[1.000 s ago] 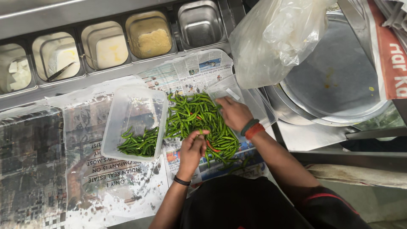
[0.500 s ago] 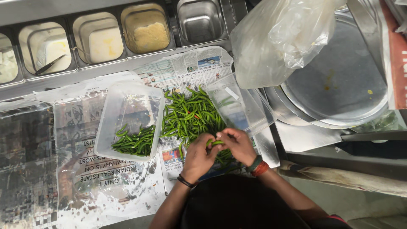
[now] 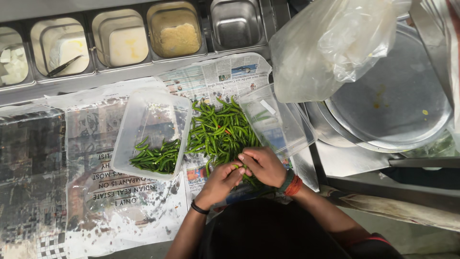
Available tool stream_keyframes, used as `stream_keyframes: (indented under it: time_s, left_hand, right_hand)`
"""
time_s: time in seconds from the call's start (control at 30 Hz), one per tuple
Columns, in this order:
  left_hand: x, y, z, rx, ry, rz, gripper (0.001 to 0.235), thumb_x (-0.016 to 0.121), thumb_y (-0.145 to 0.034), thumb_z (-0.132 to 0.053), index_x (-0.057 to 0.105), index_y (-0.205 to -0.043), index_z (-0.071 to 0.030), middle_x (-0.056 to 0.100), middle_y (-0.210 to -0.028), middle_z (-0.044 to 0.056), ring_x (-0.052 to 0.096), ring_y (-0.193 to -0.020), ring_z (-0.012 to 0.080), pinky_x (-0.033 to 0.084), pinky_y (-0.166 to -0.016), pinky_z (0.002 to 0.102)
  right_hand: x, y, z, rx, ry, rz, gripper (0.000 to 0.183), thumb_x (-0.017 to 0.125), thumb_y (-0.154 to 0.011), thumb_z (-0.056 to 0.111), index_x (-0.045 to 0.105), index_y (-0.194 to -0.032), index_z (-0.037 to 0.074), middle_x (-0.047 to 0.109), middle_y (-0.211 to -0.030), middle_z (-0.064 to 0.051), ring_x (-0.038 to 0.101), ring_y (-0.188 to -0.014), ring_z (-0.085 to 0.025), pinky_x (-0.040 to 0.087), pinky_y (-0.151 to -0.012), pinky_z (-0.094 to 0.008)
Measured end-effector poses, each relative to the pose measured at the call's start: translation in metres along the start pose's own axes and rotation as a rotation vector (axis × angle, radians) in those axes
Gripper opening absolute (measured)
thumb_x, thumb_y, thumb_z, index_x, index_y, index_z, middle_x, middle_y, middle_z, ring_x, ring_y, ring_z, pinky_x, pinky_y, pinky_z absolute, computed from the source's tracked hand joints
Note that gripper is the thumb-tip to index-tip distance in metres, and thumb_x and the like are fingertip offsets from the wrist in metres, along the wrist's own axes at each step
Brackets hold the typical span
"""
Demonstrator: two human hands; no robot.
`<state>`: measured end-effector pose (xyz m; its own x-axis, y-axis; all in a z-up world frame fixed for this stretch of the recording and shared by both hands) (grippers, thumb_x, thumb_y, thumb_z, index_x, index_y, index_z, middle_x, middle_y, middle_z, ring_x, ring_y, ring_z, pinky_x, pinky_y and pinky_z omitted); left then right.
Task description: The person trims the stems off green chilies one by one and places the trimmed chilies into a clear plastic container. The work surface is covered with newspaper, and stainless steel ingredient containers are visible nearby.
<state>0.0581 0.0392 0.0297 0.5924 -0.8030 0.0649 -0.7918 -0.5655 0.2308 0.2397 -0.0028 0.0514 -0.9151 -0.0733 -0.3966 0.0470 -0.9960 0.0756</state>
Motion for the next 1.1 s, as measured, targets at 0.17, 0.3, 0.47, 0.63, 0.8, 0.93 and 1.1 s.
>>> stream_keyframes:
  time_s: [0.17, 0.3, 0.47, 0.63, 0.8, 0.93, 1.1]
  left_hand:
    - [0.005, 0.009, 0.009, 0.001, 0.328, 0.04, 0.021, 0.053, -0.108, -0.018, 0.067, -0.108, -0.002, 0.049, -0.069, -0.004, 0.042, -0.058, 0.0034, 0.034, -0.053, 0.021]
    - [-0.001, 0.007, 0.006, -0.095, 0.675, -0.061, 0.014, 0.056, -0.109, -0.014, 0.058, -0.109, 0.0, 0.047, -0.065, -0.002, 0.037, -0.05, 0.0064, 0.03, -0.046, 0.024]
    - [-0.013, 0.023, -0.024, -0.198, 0.642, -0.075, 0.023, 0.052, -0.099, -0.011, 0.067, -0.117, -0.01, 0.044, -0.057, -0.002, 0.034, -0.044, 0.0062, 0.026, -0.039, 0.023]
    - [-0.015, 0.026, -0.025, -0.162, 0.793, -0.21, 0.012, 0.046, -0.087, -0.007, 0.054, -0.092, -0.013, 0.066, -0.072, 0.008, 0.055, -0.05, 0.0145, 0.033, -0.04, 0.025]
    - [-0.017, 0.016, 0.003, -0.13, 0.517, -0.405, 0.017, 0.058, -0.104, -0.023, 0.056, -0.094, -0.01, 0.063, -0.08, 0.005, 0.057, -0.059, 0.0107, 0.035, -0.046, 0.023]
    - [-0.02, 0.012, -0.002, 0.165, -0.018, -0.624, 0.019, 0.066, -0.101, -0.021, 0.068, -0.114, -0.007, 0.069, -0.088, 0.005, 0.057, -0.069, 0.0109, 0.048, -0.058, 0.027]
    - [-0.003, -0.002, -0.029, 0.262, -0.504, -0.579, 0.026, 0.074, -0.09, -0.015, 0.069, -0.114, -0.006, 0.072, -0.089, 0.015, 0.069, -0.073, 0.0292, 0.053, -0.064, 0.037]
  right_hand:
    - [0.014, -0.005, -0.002, 0.144, -0.545, 0.058, 0.033, 0.055, -0.108, 0.023, 0.065, -0.084, 0.004, 0.058, -0.064, -0.005, 0.054, -0.055, -0.011, 0.042, -0.052, -0.028]
    - [0.005, -0.018, 0.014, -0.427, 0.396, -0.194, 0.025, 0.068, -0.098, 0.018, 0.058, -0.078, 0.007, 0.058, -0.067, -0.011, 0.058, -0.057, -0.026, 0.045, -0.055, -0.038]
    - [-0.014, -0.066, 0.026, -0.412, 0.71, -0.291, 0.021, 0.075, -0.093, 0.022, 0.061, -0.082, 0.01, 0.062, -0.076, -0.008, 0.063, -0.066, -0.03, 0.05, -0.06, -0.044]
    - [0.0, -0.092, 0.049, -0.508, 0.714, -0.29, 0.019, 0.075, -0.078, 0.017, 0.064, -0.091, 0.008, 0.061, -0.09, -0.011, 0.065, -0.079, -0.032, 0.053, -0.066, -0.044]
    - [0.006, -0.092, 0.052, -0.654, 0.678, -0.22, 0.012, 0.074, -0.08, 0.013, 0.065, -0.088, 0.009, 0.06, -0.091, -0.01, 0.066, -0.082, -0.031, 0.054, -0.071, -0.041]
    - [-0.009, -0.062, 0.024, -0.211, 0.305, -0.224, 0.015, 0.08, -0.092, 0.018, 0.071, -0.089, 0.007, 0.067, -0.079, -0.004, 0.064, -0.063, -0.019, 0.05, -0.059, -0.031]
    - [-0.006, -0.018, -0.001, 0.175, -0.507, -0.015, 0.012, 0.073, -0.094, 0.012, 0.076, -0.1, 0.002, 0.075, -0.083, -0.003, 0.066, -0.069, -0.006, 0.053, -0.063, -0.022]
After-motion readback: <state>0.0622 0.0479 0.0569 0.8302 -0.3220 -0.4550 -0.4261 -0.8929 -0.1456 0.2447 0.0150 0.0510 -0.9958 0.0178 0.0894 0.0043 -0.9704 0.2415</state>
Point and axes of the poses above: each hand's wrist, its own y-axis away from the middle knuckle, its own x-axis out of the palm, z = x × y, the point moved 2 cm from there along -y, towards the middle knuckle
